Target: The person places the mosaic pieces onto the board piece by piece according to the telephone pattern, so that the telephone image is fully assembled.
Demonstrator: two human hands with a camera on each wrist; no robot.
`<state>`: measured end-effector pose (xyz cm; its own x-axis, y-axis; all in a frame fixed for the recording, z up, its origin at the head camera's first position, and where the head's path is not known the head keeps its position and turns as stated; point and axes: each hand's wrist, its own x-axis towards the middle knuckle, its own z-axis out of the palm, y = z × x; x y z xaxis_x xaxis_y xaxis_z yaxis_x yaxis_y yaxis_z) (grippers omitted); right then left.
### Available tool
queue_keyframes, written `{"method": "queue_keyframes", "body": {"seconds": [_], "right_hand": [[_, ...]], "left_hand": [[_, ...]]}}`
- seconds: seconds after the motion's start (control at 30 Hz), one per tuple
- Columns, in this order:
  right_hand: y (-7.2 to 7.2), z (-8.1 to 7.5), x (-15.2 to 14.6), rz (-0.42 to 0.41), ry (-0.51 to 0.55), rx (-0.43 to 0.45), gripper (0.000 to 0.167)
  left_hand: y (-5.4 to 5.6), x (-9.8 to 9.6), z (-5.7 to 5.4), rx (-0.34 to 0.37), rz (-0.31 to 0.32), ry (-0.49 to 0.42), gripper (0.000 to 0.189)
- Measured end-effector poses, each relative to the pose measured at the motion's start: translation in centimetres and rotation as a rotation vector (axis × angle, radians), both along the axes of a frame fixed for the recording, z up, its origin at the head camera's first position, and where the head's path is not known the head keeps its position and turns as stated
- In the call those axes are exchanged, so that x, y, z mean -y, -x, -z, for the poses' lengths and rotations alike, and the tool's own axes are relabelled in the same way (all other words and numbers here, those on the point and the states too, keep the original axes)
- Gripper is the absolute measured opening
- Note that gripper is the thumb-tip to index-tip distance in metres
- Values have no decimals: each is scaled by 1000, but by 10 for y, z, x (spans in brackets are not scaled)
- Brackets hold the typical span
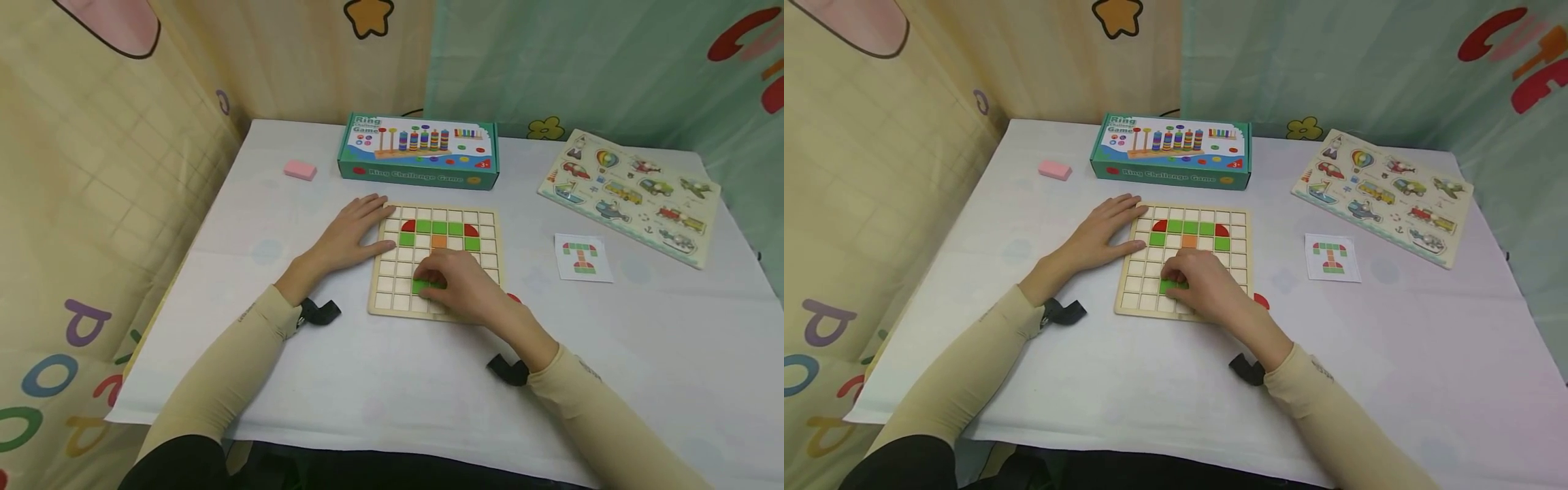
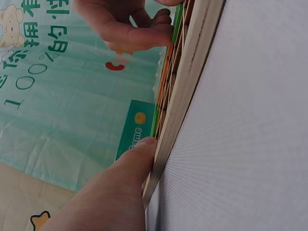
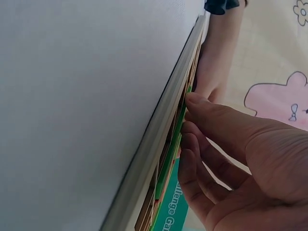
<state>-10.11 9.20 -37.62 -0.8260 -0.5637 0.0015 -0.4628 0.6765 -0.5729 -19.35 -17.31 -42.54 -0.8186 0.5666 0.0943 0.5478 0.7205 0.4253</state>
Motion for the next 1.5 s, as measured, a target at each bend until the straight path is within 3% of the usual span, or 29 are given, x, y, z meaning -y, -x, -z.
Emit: {"method": "queue_keyframes", "body": {"seconds": [0.2, 0.4, 0.7, 0.9, 1.13, 1.33, 1.5], "right_hand": [[-3, -1, -9, -6, -10, -25, 22], [-12, -2, -31, 64, 16, -44, 22], [-21, -2, -89, 170, 62, -49, 23], [-30, -6, -124, 223, 38, -21, 27], [-33, -2, -140, 172, -22, 46, 37], [-30, 1, -139, 137, -42, 3, 30], [-29, 0, -139, 142, -52, 19, 26]], "left_hand": [[0, -1, 0, 1, 3, -2, 77], [0, -1, -1, -2, 9, -2, 78], [-1, 0, 0, -6, 12, 0, 78], [-1, 1, 1, -10, 9, -6, 78], [-1, 2, 2, -8, 6, -4, 78], [0, 1, 2, -12, 10, -9, 79], [1, 1, 2, -9, 14, -11, 78]]}}
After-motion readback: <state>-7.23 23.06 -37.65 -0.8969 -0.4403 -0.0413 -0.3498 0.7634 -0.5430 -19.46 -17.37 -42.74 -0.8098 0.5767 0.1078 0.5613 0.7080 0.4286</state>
